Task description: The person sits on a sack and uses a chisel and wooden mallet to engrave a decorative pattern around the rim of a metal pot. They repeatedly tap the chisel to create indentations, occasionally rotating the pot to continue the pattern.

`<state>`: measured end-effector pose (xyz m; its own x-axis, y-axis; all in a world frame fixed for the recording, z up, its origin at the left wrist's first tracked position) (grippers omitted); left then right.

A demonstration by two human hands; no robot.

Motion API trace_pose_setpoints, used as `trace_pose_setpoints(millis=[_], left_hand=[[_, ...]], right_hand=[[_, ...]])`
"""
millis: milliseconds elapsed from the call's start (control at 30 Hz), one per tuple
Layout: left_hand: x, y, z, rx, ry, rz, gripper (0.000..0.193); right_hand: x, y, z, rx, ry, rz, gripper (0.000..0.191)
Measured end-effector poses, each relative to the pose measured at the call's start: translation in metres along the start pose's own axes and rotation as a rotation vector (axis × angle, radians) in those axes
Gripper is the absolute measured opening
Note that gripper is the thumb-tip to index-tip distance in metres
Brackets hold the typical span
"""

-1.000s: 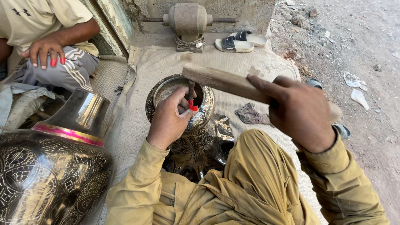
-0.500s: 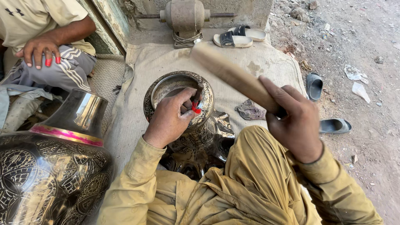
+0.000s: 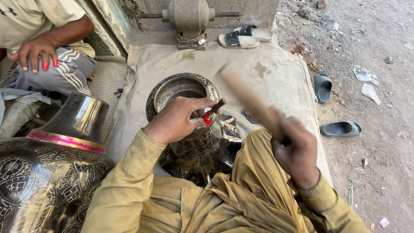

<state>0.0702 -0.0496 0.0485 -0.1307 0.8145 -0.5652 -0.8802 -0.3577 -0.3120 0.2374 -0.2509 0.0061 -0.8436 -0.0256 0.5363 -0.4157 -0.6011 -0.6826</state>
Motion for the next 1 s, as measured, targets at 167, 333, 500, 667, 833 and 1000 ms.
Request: trace_pose_setpoints(millis=[167, 333, 500, 667, 833, 1000], left_hand=[[-0.006, -0.007, -0.003, 0.131, -0.037, -0.067, 0.046], [-0.008, -0.010, -0.004, 0.188, -0.008, -0.173, 0.049], [0.001, -0.009, -0.007, 0.233, -0.010, -0.115, 0.048], [0.002, 0.000, 0.006, 0.032, -0.010, -0.087, 0.046], [0.013, 0.020, 0.009, -0.115, 0.065, 0.171, 0.045], [0.006, 0.042, 0.012, -0.372, 0.111, 0.130, 0.037]], right_hand=[[-0.017, 0.030, -0.012, -0.137, -0.168, -0.027, 0.071], [-0.034, 0.053, -0.023, -0.045, -0.106, -0.121, 0.070], [-0.030, 0.052, -0.015, -0.101, 0.034, -0.083, 0.069], [-0.016, 0.027, 0.000, -0.176, -0.086, 0.005, 0.064], [0.003, -0.022, 0.012, -0.089, -0.114, 0.091, 0.063], [0.050, -0.071, 0.019, 0.131, 0.262, 0.331, 0.063]])
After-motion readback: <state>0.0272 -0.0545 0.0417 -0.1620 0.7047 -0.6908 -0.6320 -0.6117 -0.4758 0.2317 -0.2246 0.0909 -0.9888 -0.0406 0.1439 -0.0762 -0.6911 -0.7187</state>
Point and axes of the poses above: each hand's wrist, its own y-axis away from the middle knuckle, its own z-axis out of the back of the hand, x = y × z, the point moved 7 cm from there along -y, towards the middle knuckle, and after that the axes turned 3 degrees about -x, right-handed, at the moved point
